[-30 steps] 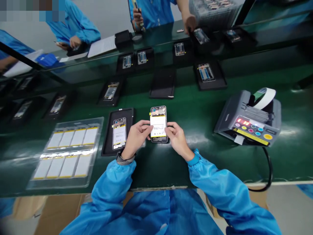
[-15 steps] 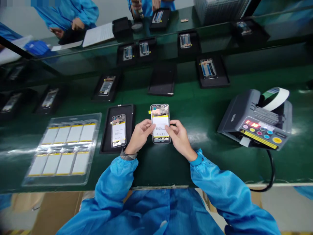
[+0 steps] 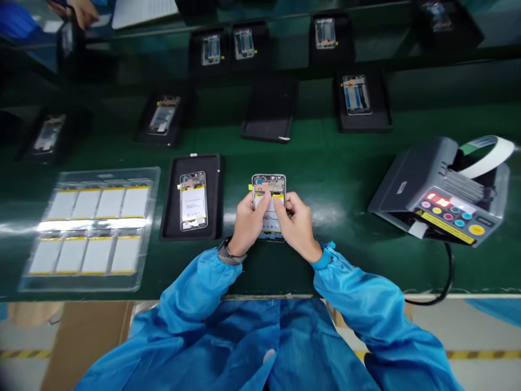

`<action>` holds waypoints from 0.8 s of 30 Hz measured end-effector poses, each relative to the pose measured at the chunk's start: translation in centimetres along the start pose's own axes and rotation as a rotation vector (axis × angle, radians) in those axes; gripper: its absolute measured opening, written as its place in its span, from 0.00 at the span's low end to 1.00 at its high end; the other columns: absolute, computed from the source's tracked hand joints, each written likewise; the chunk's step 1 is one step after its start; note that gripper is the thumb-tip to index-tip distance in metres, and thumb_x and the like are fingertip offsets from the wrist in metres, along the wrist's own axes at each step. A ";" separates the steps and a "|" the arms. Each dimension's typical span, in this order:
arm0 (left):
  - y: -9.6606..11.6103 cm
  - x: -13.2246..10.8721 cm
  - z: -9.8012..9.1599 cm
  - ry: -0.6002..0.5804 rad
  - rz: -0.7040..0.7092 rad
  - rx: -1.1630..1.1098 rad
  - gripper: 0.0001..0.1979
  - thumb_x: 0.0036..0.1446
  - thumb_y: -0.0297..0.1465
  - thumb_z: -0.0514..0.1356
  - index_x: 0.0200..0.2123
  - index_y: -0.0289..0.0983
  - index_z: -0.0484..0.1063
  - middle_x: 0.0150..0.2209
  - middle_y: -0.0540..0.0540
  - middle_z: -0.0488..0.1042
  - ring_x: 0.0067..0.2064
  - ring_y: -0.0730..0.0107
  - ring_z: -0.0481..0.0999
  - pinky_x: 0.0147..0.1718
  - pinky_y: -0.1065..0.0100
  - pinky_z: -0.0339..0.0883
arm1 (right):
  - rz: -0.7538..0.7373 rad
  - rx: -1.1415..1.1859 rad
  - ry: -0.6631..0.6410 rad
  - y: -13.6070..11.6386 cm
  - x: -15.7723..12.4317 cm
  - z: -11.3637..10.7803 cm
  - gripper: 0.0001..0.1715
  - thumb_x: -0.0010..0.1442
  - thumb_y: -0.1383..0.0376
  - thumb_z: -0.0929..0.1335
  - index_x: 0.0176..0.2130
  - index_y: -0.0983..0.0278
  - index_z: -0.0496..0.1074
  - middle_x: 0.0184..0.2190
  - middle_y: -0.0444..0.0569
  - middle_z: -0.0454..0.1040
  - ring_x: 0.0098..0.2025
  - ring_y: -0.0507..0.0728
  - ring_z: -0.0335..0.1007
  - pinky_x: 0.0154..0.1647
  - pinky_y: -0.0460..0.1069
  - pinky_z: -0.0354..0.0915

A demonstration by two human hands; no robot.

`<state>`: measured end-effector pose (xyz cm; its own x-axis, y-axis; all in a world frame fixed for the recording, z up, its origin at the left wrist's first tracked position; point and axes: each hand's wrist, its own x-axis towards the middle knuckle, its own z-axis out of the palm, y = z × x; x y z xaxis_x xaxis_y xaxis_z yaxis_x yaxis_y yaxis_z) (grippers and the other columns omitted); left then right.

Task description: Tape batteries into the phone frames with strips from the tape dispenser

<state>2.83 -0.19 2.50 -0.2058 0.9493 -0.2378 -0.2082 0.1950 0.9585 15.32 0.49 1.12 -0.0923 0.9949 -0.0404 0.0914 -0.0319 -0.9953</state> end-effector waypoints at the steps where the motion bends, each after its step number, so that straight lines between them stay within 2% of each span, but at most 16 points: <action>1: 0.0 -0.2 0.1 0.001 0.002 0.017 0.19 0.61 0.45 0.66 0.42 0.34 0.77 0.38 0.45 0.80 0.36 0.69 0.76 0.34 0.71 0.68 | -0.018 -0.028 0.032 0.0 0.0 0.0 0.22 0.67 0.47 0.69 0.33 0.62 0.68 0.20 0.39 0.65 0.21 0.49 0.55 0.21 0.45 0.53; 5: 0.0 -0.6 0.4 -0.005 0.005 0.072 0.17 0.61 0.44 0.66 0.42 0.35 0.76 0.37 0.45 0.79 0.35 0.69 0.76 0.33 0.71 0.68 | -0.042 -0.061 0.083 0.0 0.3 -0.3 0.23 0.69 0.46 0.67 0.33 0.62 0.69 0.20 0.40 0.62 0.22 0.49 0.54 0.22 0.46 0.52; 16: 0.1 -0.7 0.3 0.008 0.070 0.152 0.13 0.63 0.38 0.65 0.43 0.34 0.76 0.39 0.44 0.80 0.37 0.68 0.77 0.35 0.70 0.69 | -0.085 -0.151 0.085 -0.1 0.0 -0.3 0.19 0.69 0.49 0.68 0.38 0.62 0.73 0.27 0.44 0.73 0.26 0.51 0.63 0.27 0.47 0.58; 24: 0.0 -1.1 0.4 0.041 0.079 0.238 0.13 0.64 0.39 0.63 0.43 0.35 0.76 0.36 0.46 0.79 0.35 0.69 0.75 0.33 0.71 0.67 | -0.078 -0.176 0.080 -0.1 0.2 -0.4 0.21 0.69 0.48 0.68 0.34 0.62 0.71 0.24 0.43 0.70 0.25 0.51 0.60 0.25 0.47 0.55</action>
<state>3.42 -1.16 2.79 -0.2524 0.9539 -0.1625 0.0401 0.1782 0.9832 15.66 0.75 1.26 -0.0272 0.9984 0.0504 0.2599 0.0558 -0.9640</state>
